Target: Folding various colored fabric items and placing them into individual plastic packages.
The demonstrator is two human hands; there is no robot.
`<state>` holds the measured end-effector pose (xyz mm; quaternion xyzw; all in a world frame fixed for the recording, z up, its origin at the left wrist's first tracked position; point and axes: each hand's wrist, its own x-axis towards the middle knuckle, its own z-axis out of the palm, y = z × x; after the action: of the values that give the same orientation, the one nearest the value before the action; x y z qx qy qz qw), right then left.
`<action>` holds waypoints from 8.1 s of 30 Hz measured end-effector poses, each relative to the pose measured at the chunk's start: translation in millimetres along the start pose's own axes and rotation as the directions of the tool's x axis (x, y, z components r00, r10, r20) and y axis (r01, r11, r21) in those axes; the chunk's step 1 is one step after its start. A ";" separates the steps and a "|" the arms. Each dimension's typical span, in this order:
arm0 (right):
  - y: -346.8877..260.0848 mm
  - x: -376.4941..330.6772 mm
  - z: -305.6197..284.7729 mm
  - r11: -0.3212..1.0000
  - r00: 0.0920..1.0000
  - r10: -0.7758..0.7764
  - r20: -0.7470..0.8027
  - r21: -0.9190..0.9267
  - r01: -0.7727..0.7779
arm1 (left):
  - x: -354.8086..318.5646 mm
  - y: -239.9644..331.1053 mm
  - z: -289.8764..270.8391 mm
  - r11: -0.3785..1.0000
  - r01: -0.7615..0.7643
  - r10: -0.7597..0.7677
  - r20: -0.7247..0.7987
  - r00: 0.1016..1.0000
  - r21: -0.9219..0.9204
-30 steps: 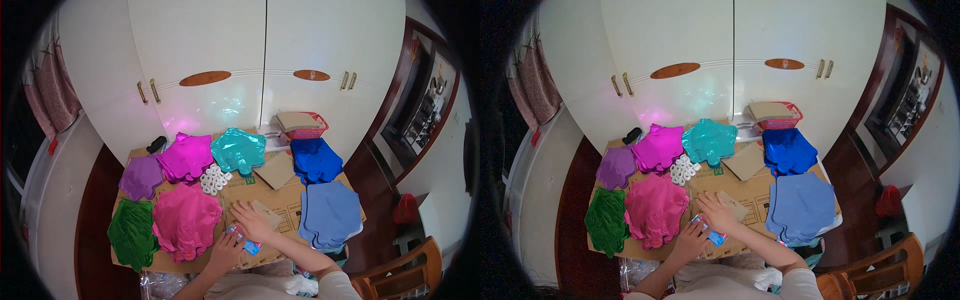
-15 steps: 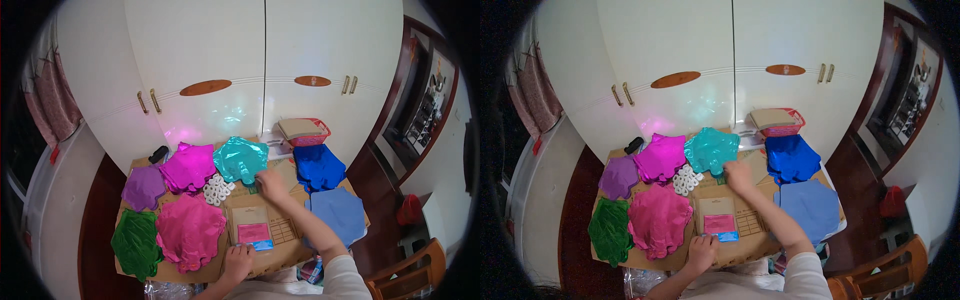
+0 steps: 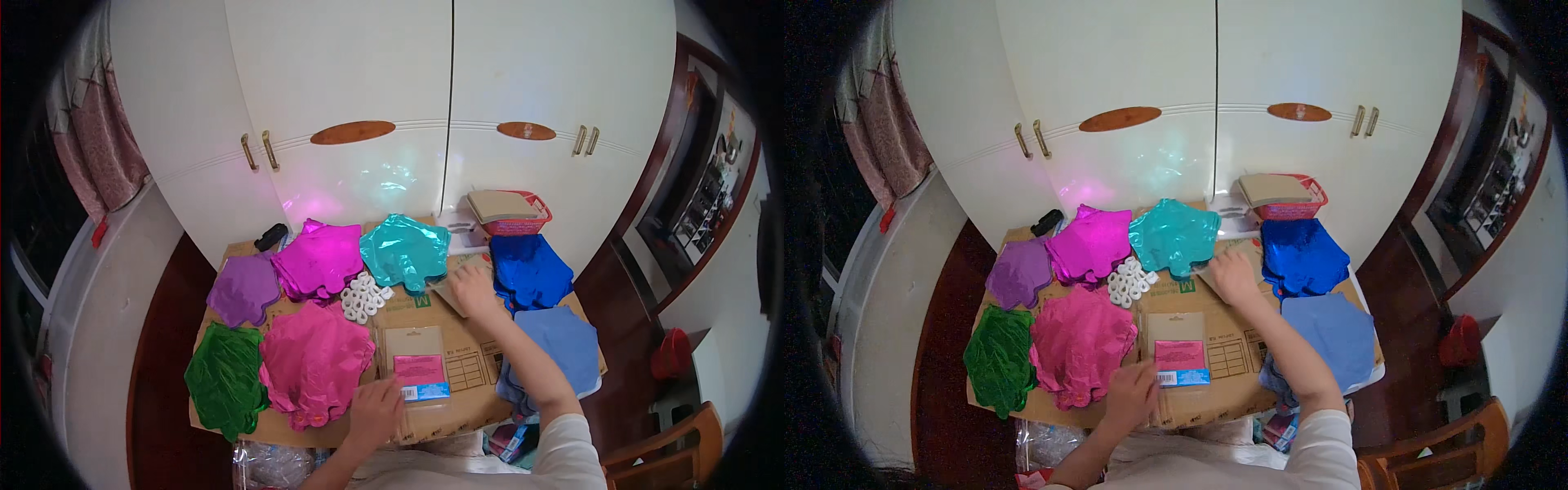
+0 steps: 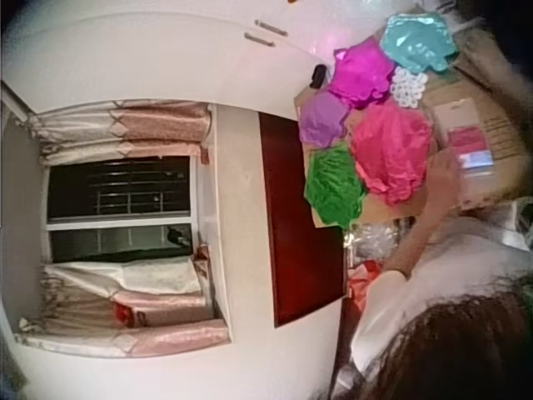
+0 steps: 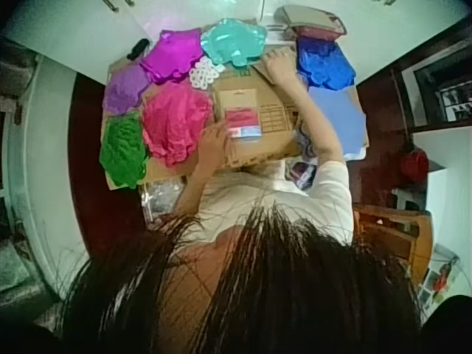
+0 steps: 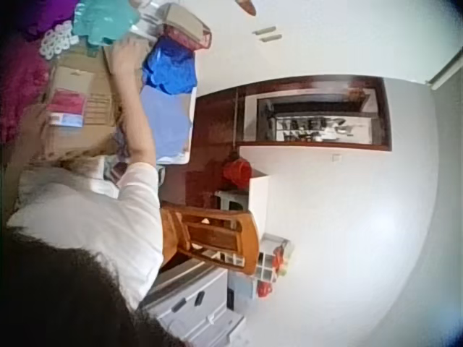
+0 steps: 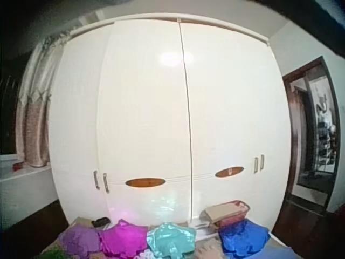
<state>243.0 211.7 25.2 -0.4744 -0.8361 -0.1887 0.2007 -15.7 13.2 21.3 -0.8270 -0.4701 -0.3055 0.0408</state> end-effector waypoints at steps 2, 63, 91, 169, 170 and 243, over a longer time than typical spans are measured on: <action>-42.8 -6.0 -46.6 0.985 0.984 -0.160 0.078 0.084 0.154 | 6.2 2.5 -15.8 0.995 0.061 -0.052 -0.113 0.992 0.077; -139.2 -125.4 -35.7 0.869 0.973 -0.167 0.162 0.490 0.068 | -20.9 -25.5 18.1 0.976 0.150 -0.112 0.229 0.967 -0.158; -134.2 -136.4 -53.2 0.835 0.982 -0.048 0.183 0.547 -0.061 | -12.7 -9.3 14.7 0.950 -0.307 0.310 0.331 0.891 -0.062; -165.4 -181.1 -86.3 0.688 0.890 0.418 0.184 0.575 -0.442 | -52.1 9.7 17.5 0.600 0.721 -0.534 0.497 0.683 -0.346; -167.2 -182.6 -86.8 0.646 0.860 0.471 0.194 0.589 -0.486 | -56.1 6.8 21.9 0.407 0.800 -0.543 0.588 0.600 -0.440; -325.8 -12.1 -26.4 0.706 0.909 -0.382 -0.167 0.583 0.404 | -489.4 -307.4 -4.9 -0.499 0.579 -0.834 0.538 -0.121 -0.645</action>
<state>-30.3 33.7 0.6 -0.1928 -0.9299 0.0421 0.3105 -446.4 -186.4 -308.4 -0.0276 -0.6887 -0.5072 -0.5173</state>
